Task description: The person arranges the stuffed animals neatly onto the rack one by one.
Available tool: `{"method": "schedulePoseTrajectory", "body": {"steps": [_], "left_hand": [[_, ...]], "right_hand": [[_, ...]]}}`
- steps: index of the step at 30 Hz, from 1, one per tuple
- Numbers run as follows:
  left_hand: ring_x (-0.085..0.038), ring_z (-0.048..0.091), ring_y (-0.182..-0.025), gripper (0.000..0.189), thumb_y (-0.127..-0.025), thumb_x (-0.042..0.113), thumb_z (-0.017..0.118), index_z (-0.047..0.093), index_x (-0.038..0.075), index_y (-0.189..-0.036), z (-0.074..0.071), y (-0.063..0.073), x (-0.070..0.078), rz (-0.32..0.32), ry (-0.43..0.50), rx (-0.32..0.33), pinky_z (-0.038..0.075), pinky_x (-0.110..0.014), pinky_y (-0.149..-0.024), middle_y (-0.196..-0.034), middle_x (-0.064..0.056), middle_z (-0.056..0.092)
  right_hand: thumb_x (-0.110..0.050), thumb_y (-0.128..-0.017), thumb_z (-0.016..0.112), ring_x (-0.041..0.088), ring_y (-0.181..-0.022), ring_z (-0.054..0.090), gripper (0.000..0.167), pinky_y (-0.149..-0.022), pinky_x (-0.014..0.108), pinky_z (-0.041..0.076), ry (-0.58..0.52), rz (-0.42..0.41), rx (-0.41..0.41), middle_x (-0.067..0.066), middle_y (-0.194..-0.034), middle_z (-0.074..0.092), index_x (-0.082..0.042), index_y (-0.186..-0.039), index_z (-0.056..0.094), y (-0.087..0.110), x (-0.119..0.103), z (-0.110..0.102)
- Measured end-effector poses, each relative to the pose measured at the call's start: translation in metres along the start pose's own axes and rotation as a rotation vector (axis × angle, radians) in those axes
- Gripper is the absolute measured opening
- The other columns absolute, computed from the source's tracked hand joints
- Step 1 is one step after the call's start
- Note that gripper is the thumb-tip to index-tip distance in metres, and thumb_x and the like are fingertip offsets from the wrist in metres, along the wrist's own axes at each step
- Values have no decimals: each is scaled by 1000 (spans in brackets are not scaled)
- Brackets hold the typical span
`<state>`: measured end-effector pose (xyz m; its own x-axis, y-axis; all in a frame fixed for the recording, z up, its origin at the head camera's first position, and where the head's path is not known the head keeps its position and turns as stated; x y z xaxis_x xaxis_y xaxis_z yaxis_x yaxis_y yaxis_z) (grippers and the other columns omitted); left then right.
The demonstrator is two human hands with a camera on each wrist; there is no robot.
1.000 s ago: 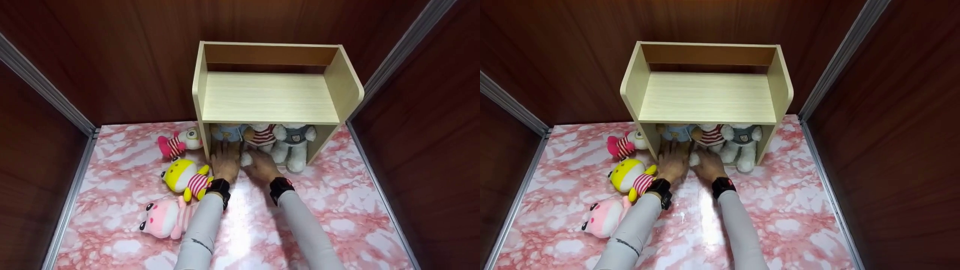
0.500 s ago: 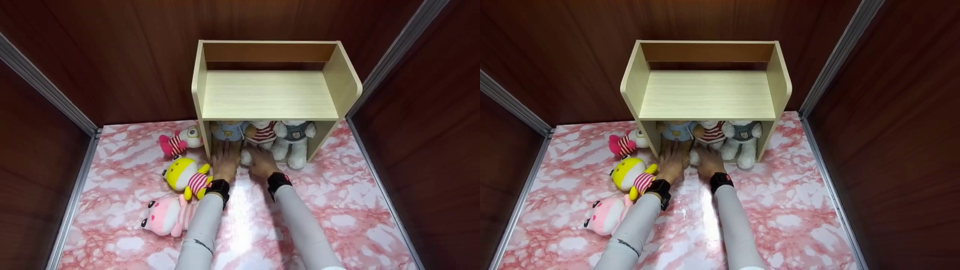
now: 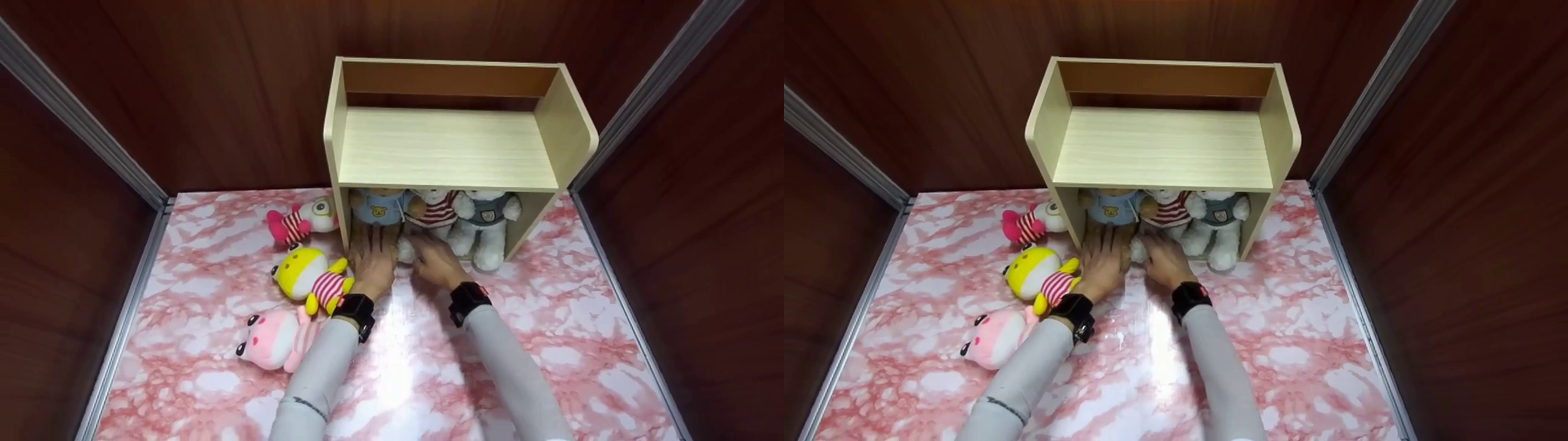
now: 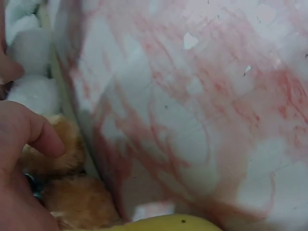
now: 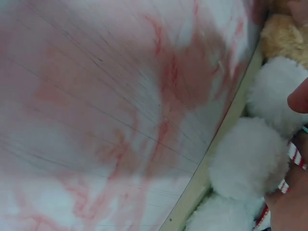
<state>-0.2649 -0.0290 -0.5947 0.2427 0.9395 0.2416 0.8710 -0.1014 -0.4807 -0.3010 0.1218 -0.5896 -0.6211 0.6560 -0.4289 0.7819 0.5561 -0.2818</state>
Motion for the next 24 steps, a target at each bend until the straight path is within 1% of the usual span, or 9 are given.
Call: {"method": "schedulePoseTrajectory", "body": {"steps": [2,5,7,10,12,15,17,20,24], "left_hand": [[-54,40,-139,51,-100,18,62,52,1,-147,-8,1,0,9,26,-56,36,-69,-109,-151,-29,46],[-55,37,-141,58,-98,18,64,46,-1,-151,-18,4,-5,29,83,-126,32,-69,-113,-154,-33,40],[-56,38,-140,64,-93,14,69,46,-4,-149,-26,7,-9,50,123,-152,32,-69,-114,-153,-34,40],[-56,38,-140,66,-87,9,72,47,-7,-146,-37,14,-15,87,181,-174,31,-67,-116,-150,-36,42],[-57,38,-140,64,-85,5,70,48,-9,-144,-45,18,-18,101,215,-186,31,-66,-116,-149,-37,43],[-56,37,-141,61,-88,3,66,48,-8,-145,-56,24,-22,106,267,-192,31,-63,-117,-151,-38,41],[-55,36,-142,60,-90,2,64,47,-8,-146,-64,29,-25,101,299,-200,30,-61,-119,-153,-37,39],[-53,32,-146,61,-92,2,64,46,-5,-149,-76,35,-29,74,352,-225,27,-60,-121,-160,-34,32],[-49,27,-150,63,-92,2,62,44,-2,-153,-90,41,-42,-14,426,-249,24,-58,-123,-164,-28,27]], "right_hand": [[6,-84,65,41,-132,55,57,-111,50,44,-12,-13,36,23,-142,60,2,-140,60,6,-1,-4],[7,-85,66,43,-134,53,53,-114,51,41,-40,8,77,25,-142,58,2,-137,62,17,-2,-9],[8,-85,66,45,-136,50,51,-115,52,39,-67,39,93,26,-143,57,2,-135,63,24,-2,-12],[8,-86,66,46,-138,48,51,-117,53,38,-93,69,118,25,-145,56,1,-137,62,34,-3,-18],[7,-87,65,47,-139,46,52,-117,54,37,-102,77,131,25,-146,55,1,-139,61,39,-3,-21],[7,-88,63,49,-140,45,53,-117,55,36,-109,77,148,25,-150,52,2,-141,59,47,-4,-25],[7,-87,64,49,-140,44,55,-117,56,36,-116,92,153,24,-152,51,2,-142,58,52,-4,-27],[8,-86,66,48,-140,44,60,-118,57,34,-134,128,168,24,-152,50,1,-144,56,61,-3,-29],[7,-86,70,45,-141,45,64,-119,56,32,-153,169,188,22,-152,51,-2,-147,54,72,-2,-32]]}}
Point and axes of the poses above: each hand's wrist, its own y-axis away from the middle knuckle, its own z-axis out of the palm, x = y × z, the point moved 5 cm from there along -y, towards the middle knuckle
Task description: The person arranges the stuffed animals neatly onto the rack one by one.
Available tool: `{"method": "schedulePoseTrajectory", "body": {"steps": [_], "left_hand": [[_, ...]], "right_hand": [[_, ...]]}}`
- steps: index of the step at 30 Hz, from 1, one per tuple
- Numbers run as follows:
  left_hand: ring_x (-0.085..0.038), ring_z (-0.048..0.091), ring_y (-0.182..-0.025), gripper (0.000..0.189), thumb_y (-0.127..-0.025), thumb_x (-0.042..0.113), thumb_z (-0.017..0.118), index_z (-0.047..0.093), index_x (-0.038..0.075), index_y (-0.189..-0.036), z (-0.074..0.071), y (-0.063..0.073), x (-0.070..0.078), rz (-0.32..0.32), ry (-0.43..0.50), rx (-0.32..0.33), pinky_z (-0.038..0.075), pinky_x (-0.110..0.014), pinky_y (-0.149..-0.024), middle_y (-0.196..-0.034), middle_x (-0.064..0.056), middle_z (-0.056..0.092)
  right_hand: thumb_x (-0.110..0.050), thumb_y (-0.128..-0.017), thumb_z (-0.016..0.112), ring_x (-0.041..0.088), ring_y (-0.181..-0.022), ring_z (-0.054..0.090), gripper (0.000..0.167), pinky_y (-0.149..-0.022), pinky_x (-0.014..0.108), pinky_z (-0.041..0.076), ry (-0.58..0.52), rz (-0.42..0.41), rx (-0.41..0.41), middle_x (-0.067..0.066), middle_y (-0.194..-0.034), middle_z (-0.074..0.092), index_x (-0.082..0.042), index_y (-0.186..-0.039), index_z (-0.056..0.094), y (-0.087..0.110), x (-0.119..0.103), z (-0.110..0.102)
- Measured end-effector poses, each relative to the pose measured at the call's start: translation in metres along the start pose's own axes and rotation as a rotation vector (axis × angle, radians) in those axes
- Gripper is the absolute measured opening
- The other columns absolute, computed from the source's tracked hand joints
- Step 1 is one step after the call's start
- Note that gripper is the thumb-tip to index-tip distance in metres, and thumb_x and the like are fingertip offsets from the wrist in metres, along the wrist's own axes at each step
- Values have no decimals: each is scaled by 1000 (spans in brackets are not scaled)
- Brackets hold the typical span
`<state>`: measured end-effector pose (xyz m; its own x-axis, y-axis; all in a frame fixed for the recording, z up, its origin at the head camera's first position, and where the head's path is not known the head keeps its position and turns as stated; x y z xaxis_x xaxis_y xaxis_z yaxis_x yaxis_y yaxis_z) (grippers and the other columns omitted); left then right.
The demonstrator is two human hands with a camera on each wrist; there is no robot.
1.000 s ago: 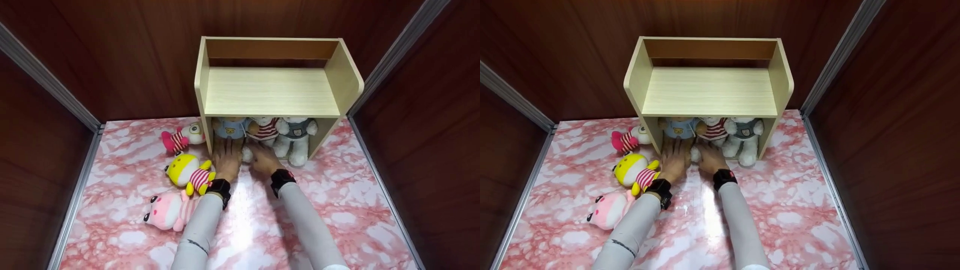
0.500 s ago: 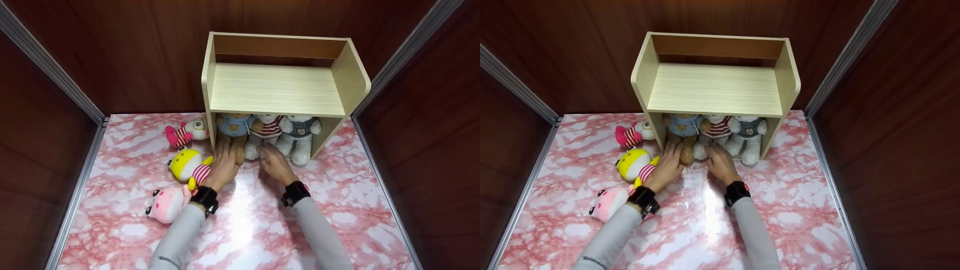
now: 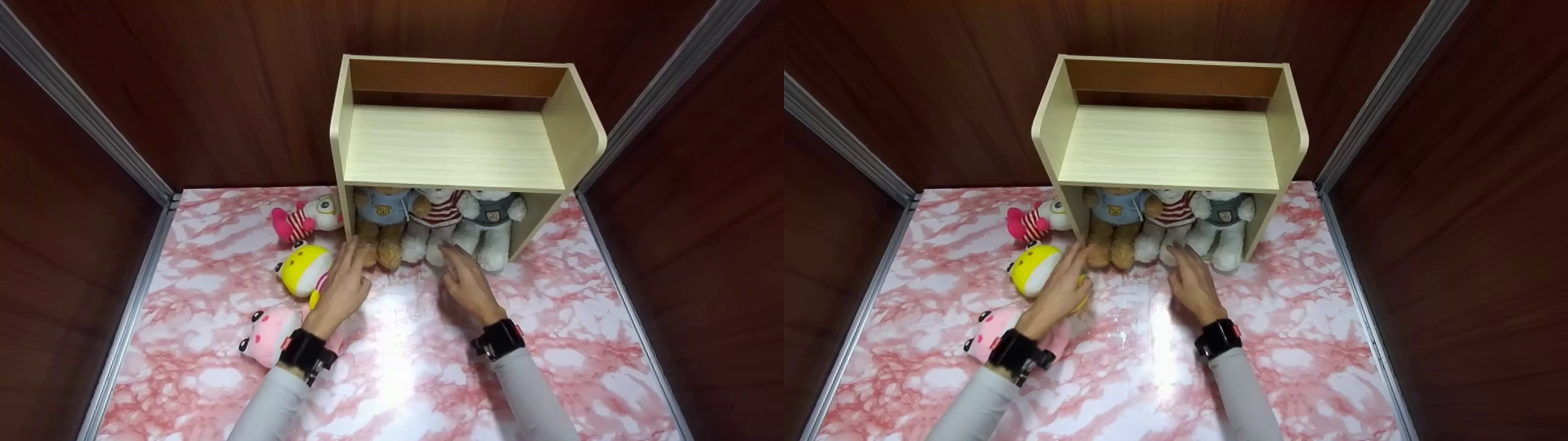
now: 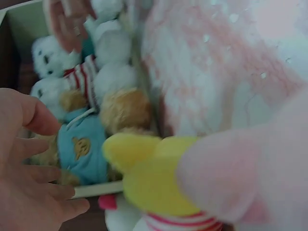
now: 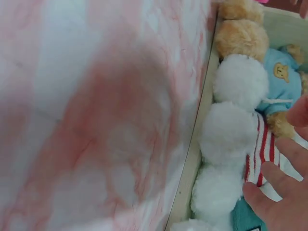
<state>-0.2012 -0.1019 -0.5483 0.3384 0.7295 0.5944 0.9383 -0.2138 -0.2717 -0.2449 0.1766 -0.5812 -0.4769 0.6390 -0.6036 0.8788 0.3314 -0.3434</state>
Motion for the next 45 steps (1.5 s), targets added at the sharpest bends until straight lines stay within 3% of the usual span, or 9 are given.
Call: {"method": "schedulePoseTrajectory", "body": {"steps": [7,12,19,28,31,35,40,45], "left_hand": [[-50,35,-145,62,-89,-3,66,48,-8,-147,-32,12,-25,-85,96,109,28,-57,-121,-156,-34,37],[-51,31,-146,62,-92,5,67,45,-9,-149,-44,20,-57,-262,89,118,24,-63,-120,-160,-35,29],[-54,29,-146,66,-97,22,66,42,-9,-150,-45,33,-95,-434,-26,145,29,-61,-118,-161,-38,23],[-54,20,-150,87,-101,36,62,19,-14,-157,-32,39,-139,-654,164,77,19,-56,-124,-161,-42,12],[-53,22,-149,86,-101,33,61,16,-15,-157,-29,38,-145,-688,246,67,19,-56,-124,-160,-42,17],[-51,31,-144,80,-101,26,64,24,-16,-155,-29,34,-146,-678,307,87,23,-54,-123,-153,-42,32],[-47,45,-132,63,-97,21,69,45,-11,-146,-30,32,-144,-654,259,137,34,-54,-115,-139,-37,50],[-45,43,-133,56,-96,18,69,50,-8,-142,-29,35,-143,-656,235,210,34,-55,-112,-139,-33,48]], "right_hand": [[8,-87,69,47,-139,46,62,-118,54,35,-28,-35,41,24,-151,51,-2,-147,55,15,0,-10],[6,-89,71,47,-137,47,57,-117,54,36,-32,-79,89,23,-150,53,1,-144,56,23,-3,-18],[5,-92,70,45,-138,48,53,-118,49,35,-36,-60,82,19,-150,55,-1,-143,58,28,-7,-19],[0,-95,68,48,-138,47,49,-115,62,34,-46,-54,87,23,-149,54,0,-143,58,34,-4,-17],[-2,-96,68,45,-140,46,48,-118,58,33,-45,-36,83,22,-149,54,-1,-144,58,35,-2,-17],[0,-95,70,45,-140,46,48,-119,55,32,-43,-40,93,23,-148,54,-1,-142,59,37,-1,-15],[0,-94,71,49,-136,48,47,-117,58,34,-37,-63,121,24,-147,55,0,-140,61,38,0,-14],[-1,-95,70,51,-136,47,43,-116,59,34,-34,-63,124,25,-145,56,1,-138,63,37,-2,-11]]}}
Point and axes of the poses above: each hand's wrist, its own y-axis away from the middle knuckle, its own z-axis out of the palm, x = y × z, the point moved 5 cm from there along -y, towards the middle knuckle
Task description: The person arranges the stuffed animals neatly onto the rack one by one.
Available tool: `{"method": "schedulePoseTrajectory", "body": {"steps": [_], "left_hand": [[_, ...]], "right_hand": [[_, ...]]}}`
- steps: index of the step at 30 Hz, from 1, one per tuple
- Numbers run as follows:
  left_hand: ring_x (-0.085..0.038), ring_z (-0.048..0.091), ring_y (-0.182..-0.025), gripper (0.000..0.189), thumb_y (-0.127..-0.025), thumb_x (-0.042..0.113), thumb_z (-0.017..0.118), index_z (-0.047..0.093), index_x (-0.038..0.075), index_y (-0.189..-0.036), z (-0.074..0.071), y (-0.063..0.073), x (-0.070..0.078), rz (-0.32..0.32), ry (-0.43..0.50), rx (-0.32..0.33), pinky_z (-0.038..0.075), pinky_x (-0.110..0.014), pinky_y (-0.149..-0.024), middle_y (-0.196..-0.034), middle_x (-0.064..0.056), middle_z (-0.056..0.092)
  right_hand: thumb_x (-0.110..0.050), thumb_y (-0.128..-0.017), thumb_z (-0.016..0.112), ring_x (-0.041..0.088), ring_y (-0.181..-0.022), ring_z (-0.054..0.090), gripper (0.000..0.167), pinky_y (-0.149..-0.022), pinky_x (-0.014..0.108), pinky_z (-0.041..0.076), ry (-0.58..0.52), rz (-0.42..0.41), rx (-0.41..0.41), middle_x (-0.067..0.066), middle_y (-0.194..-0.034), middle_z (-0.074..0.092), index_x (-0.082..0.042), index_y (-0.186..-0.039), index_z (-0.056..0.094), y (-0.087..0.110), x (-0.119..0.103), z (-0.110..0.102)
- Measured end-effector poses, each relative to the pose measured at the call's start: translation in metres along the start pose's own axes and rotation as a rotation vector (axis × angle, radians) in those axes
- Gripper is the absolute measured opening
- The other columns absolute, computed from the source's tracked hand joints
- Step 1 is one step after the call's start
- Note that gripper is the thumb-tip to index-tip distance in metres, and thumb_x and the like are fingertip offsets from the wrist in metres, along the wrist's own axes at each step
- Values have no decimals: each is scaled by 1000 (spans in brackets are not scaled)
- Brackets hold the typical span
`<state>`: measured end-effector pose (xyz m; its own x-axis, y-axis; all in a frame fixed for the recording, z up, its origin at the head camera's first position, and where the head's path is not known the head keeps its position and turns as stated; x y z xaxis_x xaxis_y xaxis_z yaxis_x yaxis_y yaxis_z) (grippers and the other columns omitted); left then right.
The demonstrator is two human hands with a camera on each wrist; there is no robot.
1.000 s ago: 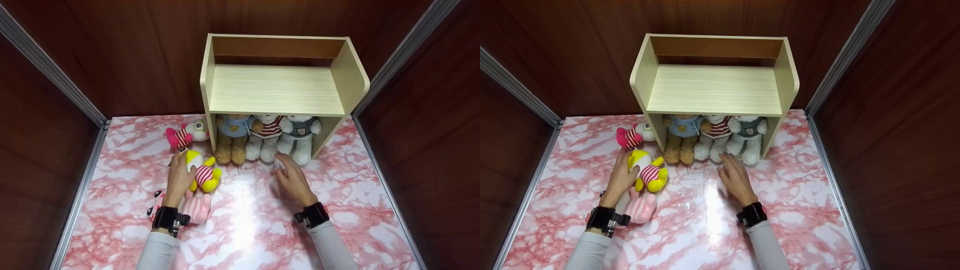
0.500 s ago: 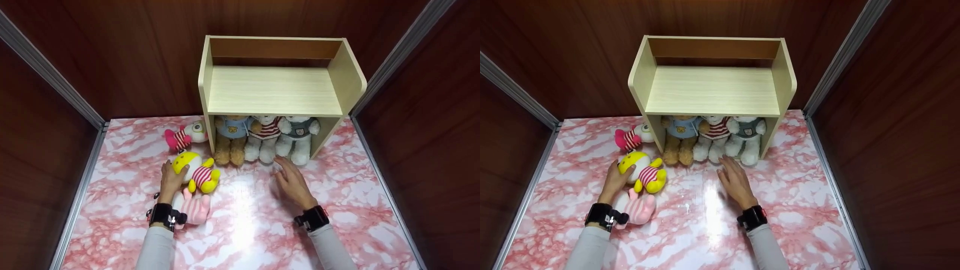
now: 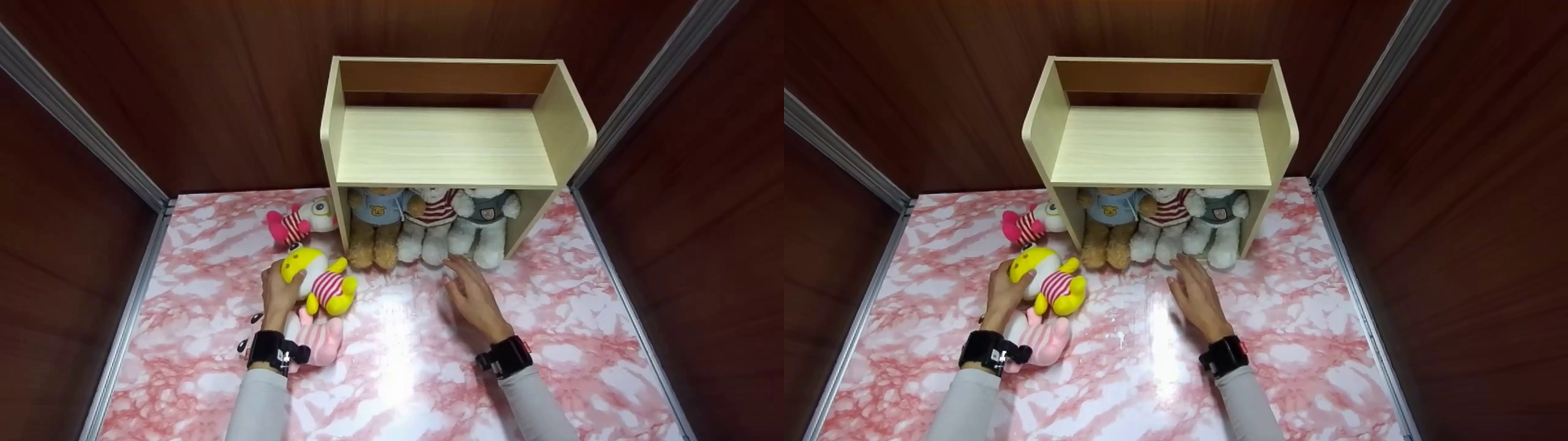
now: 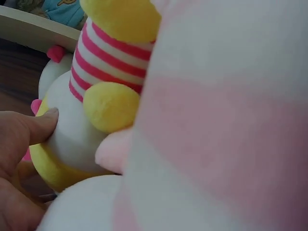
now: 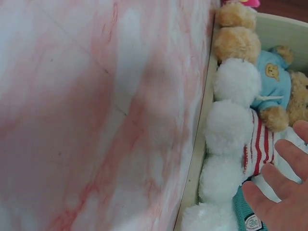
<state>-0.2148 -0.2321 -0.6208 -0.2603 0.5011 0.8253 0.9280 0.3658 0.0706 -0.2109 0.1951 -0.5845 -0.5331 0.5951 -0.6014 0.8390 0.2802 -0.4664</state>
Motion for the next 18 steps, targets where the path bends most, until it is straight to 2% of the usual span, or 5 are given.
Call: {"method": "schedulePoseTrajectory", "body": {"steps": [5,11,13,18], "left_hand": [[-43,43,-133,54,-92,10,73,53,-9,-139,-2,7,9,64,93,73,32,-51,-115,-140,-31,47],[-41,44,-135,56,-90,7,78,56,-5,-140,-10,16,34,176,180,131,30,-50,-118,-144,-27,45],[-41,43,-136,56,-90,8,79,56,-4,-140,-12,20,43,211,202,138,30,-51,-118,-146,-27,44],[-43,41,-139,58,-89,10,81,58,0,-141,-5,37,61,258,221,106,29,-56,-119,-152,-23,41]], "right_hand": [[0,-96,70,49,-137,47,41,-118,55,33,-20,27,-4,22,-144,58,0,-136,64,-4,-4,0],[-1,-96,70,49,-138,46,43,-119,55,32,-47,24,7,19,-147,57,-2,-138,64,-7,-9,-1],[-3,-97,70,48,-139,46,43,-118,55,33,-54,26,6,17,-148,57,-2,-139,63,-7,-10,-1],[-8,-100,67,39,-140,48,40,-108,51,47,-101,58,-13,16,-149,57,-3,-140,63,-7,-15,1]]}}
Point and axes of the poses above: each hand's wrist, its own y-axis away from the middle knuckle, its own z-axis out of the palm, x = y × z, the point moved 5 cm from there along -y, towards the middle knuckle
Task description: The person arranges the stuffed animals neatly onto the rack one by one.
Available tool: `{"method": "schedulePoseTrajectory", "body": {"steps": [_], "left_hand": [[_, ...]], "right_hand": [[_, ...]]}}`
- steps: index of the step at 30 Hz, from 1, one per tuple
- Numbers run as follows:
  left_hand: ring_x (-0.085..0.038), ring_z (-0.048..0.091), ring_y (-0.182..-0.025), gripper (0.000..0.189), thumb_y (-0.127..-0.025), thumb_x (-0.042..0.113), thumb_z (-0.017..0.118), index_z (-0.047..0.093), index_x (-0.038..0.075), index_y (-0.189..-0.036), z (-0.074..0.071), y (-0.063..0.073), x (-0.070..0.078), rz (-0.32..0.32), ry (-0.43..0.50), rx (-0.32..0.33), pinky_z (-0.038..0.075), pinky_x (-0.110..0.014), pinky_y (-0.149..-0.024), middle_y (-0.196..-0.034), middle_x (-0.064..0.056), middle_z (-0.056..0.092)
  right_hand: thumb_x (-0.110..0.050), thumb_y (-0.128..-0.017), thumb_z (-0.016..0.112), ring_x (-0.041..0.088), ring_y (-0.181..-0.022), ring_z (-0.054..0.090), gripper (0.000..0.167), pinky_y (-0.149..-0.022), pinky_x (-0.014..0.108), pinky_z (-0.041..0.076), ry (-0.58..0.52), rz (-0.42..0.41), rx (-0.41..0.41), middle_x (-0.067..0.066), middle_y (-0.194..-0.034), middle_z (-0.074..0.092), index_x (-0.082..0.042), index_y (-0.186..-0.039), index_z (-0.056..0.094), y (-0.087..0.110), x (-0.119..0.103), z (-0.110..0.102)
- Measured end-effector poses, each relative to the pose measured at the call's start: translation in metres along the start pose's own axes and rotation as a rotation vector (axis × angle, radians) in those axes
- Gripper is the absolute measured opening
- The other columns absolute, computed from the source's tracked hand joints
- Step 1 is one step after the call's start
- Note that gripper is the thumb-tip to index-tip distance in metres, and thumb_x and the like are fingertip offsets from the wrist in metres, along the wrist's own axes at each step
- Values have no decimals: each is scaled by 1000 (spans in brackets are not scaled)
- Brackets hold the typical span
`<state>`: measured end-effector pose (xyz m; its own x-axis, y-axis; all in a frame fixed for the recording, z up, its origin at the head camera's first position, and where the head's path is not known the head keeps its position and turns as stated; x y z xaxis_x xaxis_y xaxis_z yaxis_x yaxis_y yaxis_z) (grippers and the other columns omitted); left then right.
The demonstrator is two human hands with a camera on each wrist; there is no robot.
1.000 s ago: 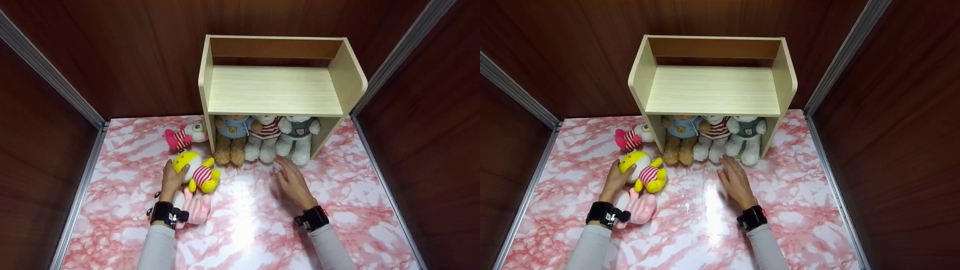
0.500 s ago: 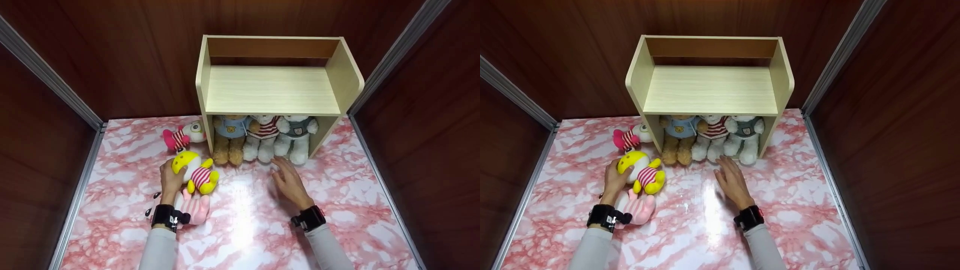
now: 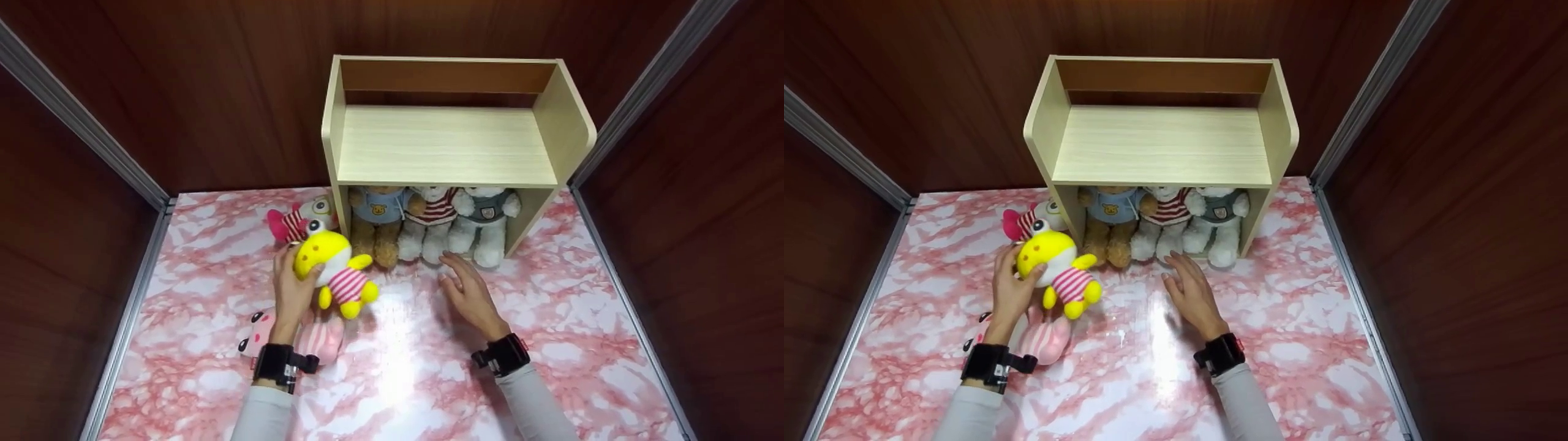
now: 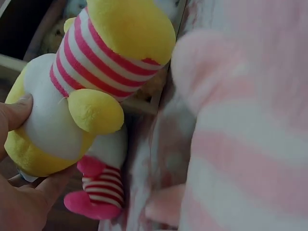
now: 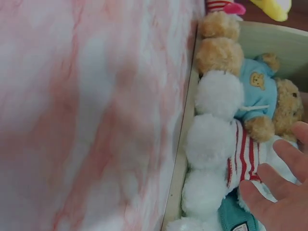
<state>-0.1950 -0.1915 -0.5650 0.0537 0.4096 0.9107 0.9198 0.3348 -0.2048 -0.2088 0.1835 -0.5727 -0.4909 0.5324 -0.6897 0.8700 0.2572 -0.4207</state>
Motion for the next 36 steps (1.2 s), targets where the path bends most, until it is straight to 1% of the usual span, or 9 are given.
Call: {"method": "schedulePoseTrajectory", "body": {"steps": [2,4,9,14,18,22,26,30,36], "left_hand": [[-43,41,-140,58,-88,10,82,59,1,-141,6,6,7,14,12,-12,29,-57,-119,-153,-22,40],[-42,40,-141,57,-87,10,83,61,2,-139,12,11,14,42,23,-15,29,-56,-120,-154,-21,40],[-42,43,-140,56,-84,9,86,64,4,-135,28,22,30,149,25,-26,32,-56,-118,-153,-20,42],[-41,50,-136,57,-83,11,87,65,7,-135,43,31,44,239,26,-54,38,-54,-115,-154,-17,43],[-39,53,-134,57,-83,11,87,64,8,-136,54,38,54,301,28,-72,43,-52,-112,-155,-14,42],[-37,52,-136,57,-84,11,86,64,8,-137,62,43,64,372,28,-82,44,-49,-112,-155,-15,42],[-38,52,-135,57,-85,10,85,64,8,-137,69,46,72,434,18,-94,46,-46,-110,-156,-18,40],[-36,58,-130,58,-84,9,86,64,9,-137,74,47,77,460,15,-97,48,-44,-108,-157,-17,39],[-33,64,-122,58,-82,8,87,64,9,-136,80,50,85,507,26,-87,49,-45,-107,-157,-19,39]], "right_hand": [[-9,-101,66,37,-140,49,40,-106,50,49,-20,11,-10,16,-149,56,-4,-141,62,0,-2,2],[-9,-101,65,36,-139,50,41,-110,50,45,-26,14,-21,16,-148,57,-4,-141,61,-1,-5,5],[-4,-100,66,35,-137,52,43,-116,50,38,-32,-6,-46,17,-146,59,-2,-142,60,-3,-14,14],[-11,-102,64,33,-134,56,41,-114,50,41,-35,-16,-78,16,-143,62,-3,-142,60,-3,-24,23],[-26,-104,64,30,-123,64,44,-105,51,49,-69,66,-102,11,-135,68,-6,-143,61,-3,-29,31],[-37,-100,68,29,-117,67,51,-96,55,54,-111,180,-135,11,-137,67,-10,-143,62,-4,-31,37],[-41,-94,75,28,-112,68,60,-97,55,54,-146,266,-157,12,-131,70,-13,-145,60,-4,-30,41],[-42,-90,80,23,-104,69,68,-96,50,55,-170,291,-153,7,-119,74,-14,-147,58,-3,-30,41],[-42,-87,84,21,-103,69,66,-95,48,55,-228,295,-160,2,-113,75,-11,-140,60,-2,-30,41]]}}
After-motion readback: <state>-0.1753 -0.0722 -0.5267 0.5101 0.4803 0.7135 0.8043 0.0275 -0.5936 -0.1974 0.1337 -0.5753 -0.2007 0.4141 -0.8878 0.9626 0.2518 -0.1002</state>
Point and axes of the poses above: each hand's wrist, its own y-axis away from the middle knuckle, its own z-axis out of the palm, x = y × z, the point moved 5 cm from there along -y, towards the middle knuckle
